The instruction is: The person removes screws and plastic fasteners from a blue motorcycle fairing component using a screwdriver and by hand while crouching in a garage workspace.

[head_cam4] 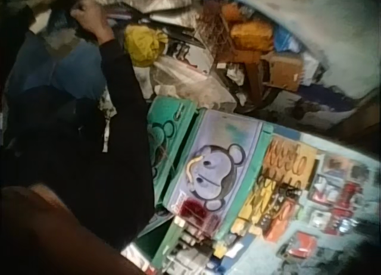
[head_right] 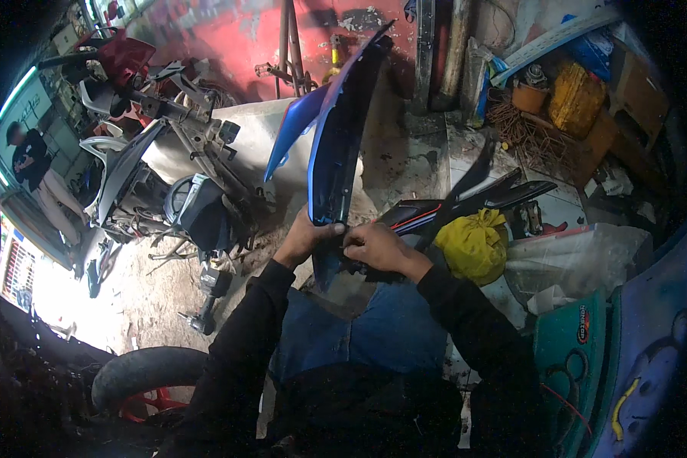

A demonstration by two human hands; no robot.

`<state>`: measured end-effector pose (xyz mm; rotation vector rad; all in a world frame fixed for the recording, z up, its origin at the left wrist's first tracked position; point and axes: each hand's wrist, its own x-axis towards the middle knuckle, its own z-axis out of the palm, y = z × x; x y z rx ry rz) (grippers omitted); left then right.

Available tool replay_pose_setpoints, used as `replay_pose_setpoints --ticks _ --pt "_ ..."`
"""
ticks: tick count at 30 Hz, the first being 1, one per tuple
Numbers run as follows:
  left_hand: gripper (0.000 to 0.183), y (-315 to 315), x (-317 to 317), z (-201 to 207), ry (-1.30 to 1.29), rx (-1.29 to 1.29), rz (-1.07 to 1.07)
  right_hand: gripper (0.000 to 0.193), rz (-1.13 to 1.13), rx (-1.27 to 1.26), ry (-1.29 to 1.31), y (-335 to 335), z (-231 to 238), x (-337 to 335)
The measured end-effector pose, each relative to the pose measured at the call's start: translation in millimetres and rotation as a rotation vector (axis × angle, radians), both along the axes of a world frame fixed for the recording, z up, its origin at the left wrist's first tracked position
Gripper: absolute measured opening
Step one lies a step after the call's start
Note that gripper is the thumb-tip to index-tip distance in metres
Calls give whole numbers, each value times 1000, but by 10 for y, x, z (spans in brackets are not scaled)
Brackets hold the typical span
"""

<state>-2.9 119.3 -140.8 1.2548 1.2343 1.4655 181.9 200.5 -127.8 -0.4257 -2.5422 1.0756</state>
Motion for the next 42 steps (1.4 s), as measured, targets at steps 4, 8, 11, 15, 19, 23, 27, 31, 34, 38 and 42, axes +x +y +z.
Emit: replay_pose_setpoints --ticks 4,8,11,15,19,23,27,31,34,38,42 --pt "42 8 57 23 68 -42 60 21 -42 91 -123 -125 160 28" --pt "45 13 31 -49 -31 -43 77 23 -22 110 -147 -134 259 22" --pt "41 1 17 -45 -266 -61 -22 23 21 113 -142 -123 408 30" --pt "32 -35 45 50 -253 -32 0 23 9 169 -222 -140 435 46" --pt "31 -35 170 70 -119 -6 116 24 15 296 -293 -120 442 29" --pt "31 -61 67 -30 -321 -25 57 24 58 239 -219 -190 515 58" --pt "28 -55 79 23 -414 -66 48 23 84 267 -212 -161 585 111" --pt "24 -34 52 -3 -402 -20 43 22 71 256 -146 -201 557 122" --pt "24 -63 135 48 -427 -8 58 21 22 226 -17 -217 415 112" --pt "22 -32 191 91 -505 -93 122 22 -55 362 4 -185 389 16" --pt "23 -63 259 101 -654 -291 100 23 -39 329 31 -114 314 48"
